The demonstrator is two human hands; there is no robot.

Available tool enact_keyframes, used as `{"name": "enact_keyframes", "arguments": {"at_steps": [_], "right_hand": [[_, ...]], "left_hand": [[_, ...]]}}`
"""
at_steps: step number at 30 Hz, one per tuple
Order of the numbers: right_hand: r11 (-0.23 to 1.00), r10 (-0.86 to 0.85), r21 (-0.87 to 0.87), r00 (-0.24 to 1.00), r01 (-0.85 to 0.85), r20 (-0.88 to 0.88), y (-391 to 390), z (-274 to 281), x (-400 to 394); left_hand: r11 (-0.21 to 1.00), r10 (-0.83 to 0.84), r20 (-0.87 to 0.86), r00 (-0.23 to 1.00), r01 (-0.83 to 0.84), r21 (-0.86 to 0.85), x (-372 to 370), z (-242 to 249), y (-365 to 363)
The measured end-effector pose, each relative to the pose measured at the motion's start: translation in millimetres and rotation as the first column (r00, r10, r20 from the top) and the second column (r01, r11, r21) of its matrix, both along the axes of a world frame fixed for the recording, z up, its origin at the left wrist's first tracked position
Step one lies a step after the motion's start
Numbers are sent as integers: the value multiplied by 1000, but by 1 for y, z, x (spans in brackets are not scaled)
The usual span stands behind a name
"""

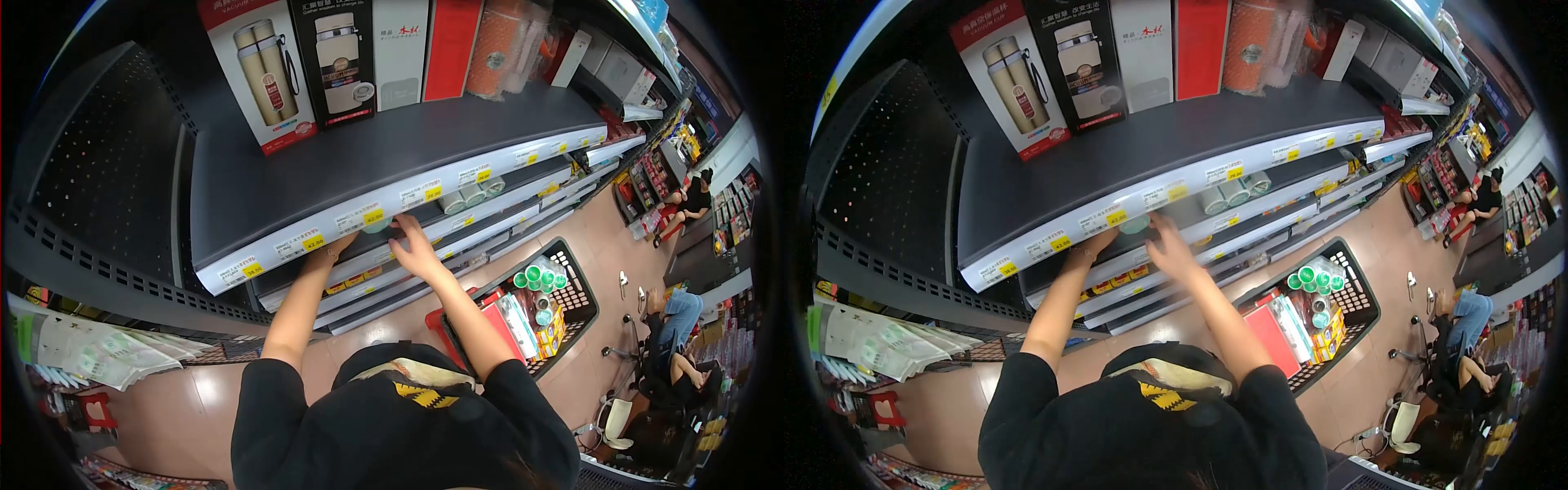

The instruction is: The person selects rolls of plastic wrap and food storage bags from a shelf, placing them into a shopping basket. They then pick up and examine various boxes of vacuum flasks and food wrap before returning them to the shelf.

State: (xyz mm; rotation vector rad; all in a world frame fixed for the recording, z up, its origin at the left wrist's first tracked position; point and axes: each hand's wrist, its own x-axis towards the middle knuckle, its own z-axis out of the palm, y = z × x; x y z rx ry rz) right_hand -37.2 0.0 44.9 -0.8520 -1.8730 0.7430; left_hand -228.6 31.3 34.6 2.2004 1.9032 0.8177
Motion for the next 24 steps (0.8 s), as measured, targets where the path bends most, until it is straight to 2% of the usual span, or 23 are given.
{"name": "enact_keyframes", "arguments": {"at_steps": [3, 6, 9, 15, 16, 19, 22, 24], "right_hand": [[998, -8, -53, 990, 16, 144, 3, 4, 2], [994, -82, 86, 975, 66, 208, -1, 9, -1], [986, -130, 128, 966, 103, 224, -5, 14, 0], [996, -44, 85, 986, 31, 163, -19, 22, 10], [1000, -30, -3, 987, 31, 157, -22, 21, 10], [1000, -18, 21, 991, 16, 130, -24, 21, 8], [999, -42, 38, 990, 37, 138, -26, 17, 5], [996, -74, 59, 991, 68, 113, -27, 16, 4]], "left_hand": [[1000, 5, -15, 1000, -5, -6, -1, 3, 5], [999, -12, 15, 1000, 12, 37, 0, 9, -2], [998, -45, -10, 999, 46, 34, 5, 18, -12], [981, -131, -40, 991, 124, -151, 5, 18, -25], [970, -158, -57, 986, 144, -197, 4, 20, -25], [982, -133, -70, 989, 122, -146, 6, 16, -27], [986, -148, -152, 977, 134, -102, 11, 22, -33], [987, -114, -141, 983, 96, -131, 16, 23, -33]]}}
